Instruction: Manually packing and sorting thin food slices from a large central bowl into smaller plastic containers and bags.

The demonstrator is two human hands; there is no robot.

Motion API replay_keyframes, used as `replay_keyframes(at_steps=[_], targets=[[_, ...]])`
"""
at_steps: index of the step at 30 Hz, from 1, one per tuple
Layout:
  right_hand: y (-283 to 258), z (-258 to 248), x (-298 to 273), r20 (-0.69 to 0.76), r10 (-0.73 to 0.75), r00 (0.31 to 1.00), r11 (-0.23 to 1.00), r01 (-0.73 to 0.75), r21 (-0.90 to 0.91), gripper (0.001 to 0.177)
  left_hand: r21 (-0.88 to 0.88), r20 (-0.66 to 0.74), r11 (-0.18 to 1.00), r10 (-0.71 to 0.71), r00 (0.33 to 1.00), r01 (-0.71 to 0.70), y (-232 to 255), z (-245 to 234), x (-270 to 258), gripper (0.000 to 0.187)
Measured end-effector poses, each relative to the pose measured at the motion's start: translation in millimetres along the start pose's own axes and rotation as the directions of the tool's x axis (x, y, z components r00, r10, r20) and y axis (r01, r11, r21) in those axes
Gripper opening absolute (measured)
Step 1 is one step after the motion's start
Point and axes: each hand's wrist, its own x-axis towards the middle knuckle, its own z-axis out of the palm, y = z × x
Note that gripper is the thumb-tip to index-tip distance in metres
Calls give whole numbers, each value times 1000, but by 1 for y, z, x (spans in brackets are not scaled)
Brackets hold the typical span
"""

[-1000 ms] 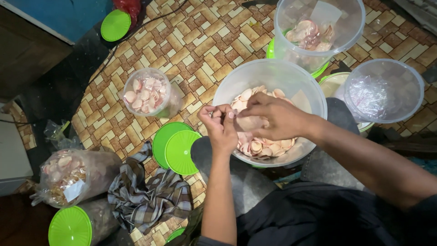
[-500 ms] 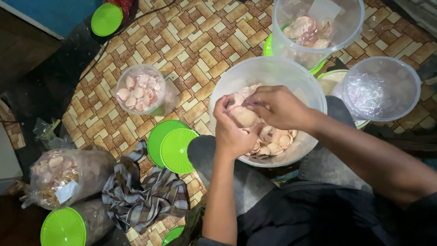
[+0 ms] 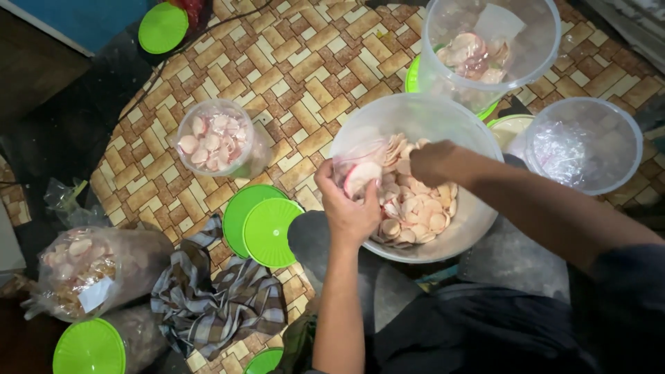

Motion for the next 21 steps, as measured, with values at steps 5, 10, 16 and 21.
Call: replay_keyframes(at_steps=[5,10,16,21], targets=[[6,23,17,47,-1,999,979,11,-203,22,-7,45,999,-32,998,32,9,-2,4,57],[9,22,11,84,27,996,923,8,-385,24,-14,106,993,-112,988,114,10,-6,5,52],[3,-38,-56,-390,18,920,860,185,476,35,15,210,976,-217,953,219,13,-8,6,56],[-10,-56,-92,-683,251,686,337,600,726,29,96,282,971,-237,930,219,27,-10,11,57]])
